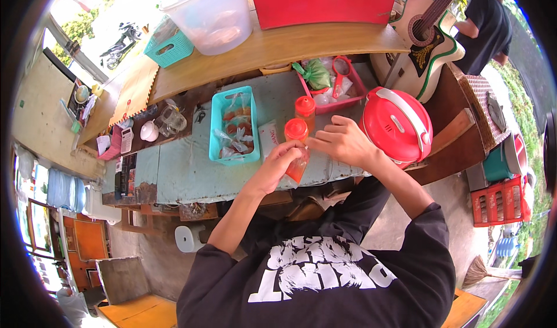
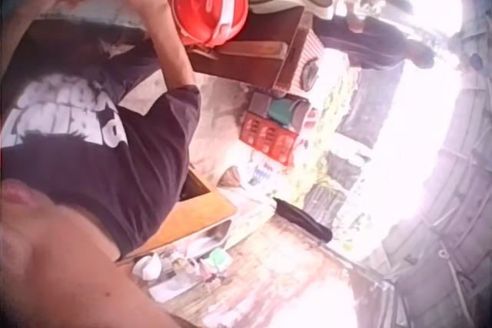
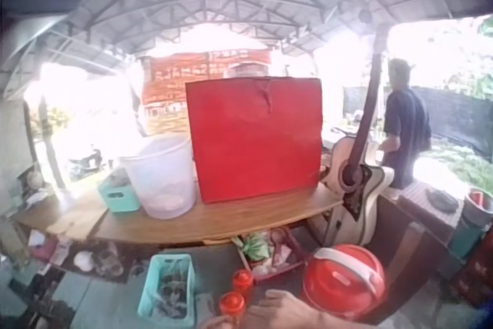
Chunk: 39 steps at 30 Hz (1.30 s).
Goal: The person sits at a cluttered table and repeatedly fills small clear plastic bags with a red liquid from an orange squeeze bottle. After filling, the person twists and ties the bag shut by hand, then places the finished bag into a light blue plastic basket. The process is repeated for multiple bags.
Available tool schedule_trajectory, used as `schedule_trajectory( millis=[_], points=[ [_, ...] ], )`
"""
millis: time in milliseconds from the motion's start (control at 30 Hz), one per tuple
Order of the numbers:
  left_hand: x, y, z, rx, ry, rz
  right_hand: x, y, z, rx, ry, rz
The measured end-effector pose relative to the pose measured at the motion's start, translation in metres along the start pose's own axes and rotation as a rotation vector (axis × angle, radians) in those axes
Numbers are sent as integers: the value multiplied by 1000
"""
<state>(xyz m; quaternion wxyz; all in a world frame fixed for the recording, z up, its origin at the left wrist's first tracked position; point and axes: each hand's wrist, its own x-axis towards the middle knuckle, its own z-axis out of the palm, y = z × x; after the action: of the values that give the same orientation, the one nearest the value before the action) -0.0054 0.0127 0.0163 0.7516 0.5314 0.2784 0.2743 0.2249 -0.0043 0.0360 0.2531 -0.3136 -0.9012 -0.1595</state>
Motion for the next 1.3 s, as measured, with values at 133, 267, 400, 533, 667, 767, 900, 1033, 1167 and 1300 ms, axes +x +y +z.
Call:
schedule_trajectory(
  millis=[133,267,400,533,667,767,900,1033,1167,1300],
  points=[
    [-2,-2,-4,9,3,47,3,9,-4,-3,2,31],
    [-8,-5,-11,-8,21,45,1,5,14,179,45,151],
    [-14,-1,-10,-22,150,29,10,-11,26,696,102,514],
    [-17,-9,-21,1,177,109,19,-32,40,1583,230,816],
    [-14,-10,-28,90,171,214,29,-37,40,1737,155,872],
    [-16,-6,-30,161,197,219,41,-39,43,1788,133,861],
    [-22,-3,-18,137,235,235,56,-46,46,1869,124,867],
    [-32,-4,-37,11,179,122,68,-46,41,1924,68,845],
    [-36,-13,-49,333,226,398,77,-45,38,1929,-79,779],
    [-43,5,-52,582,215,543,87,-38,24,1955,-261,832]
  ],
)
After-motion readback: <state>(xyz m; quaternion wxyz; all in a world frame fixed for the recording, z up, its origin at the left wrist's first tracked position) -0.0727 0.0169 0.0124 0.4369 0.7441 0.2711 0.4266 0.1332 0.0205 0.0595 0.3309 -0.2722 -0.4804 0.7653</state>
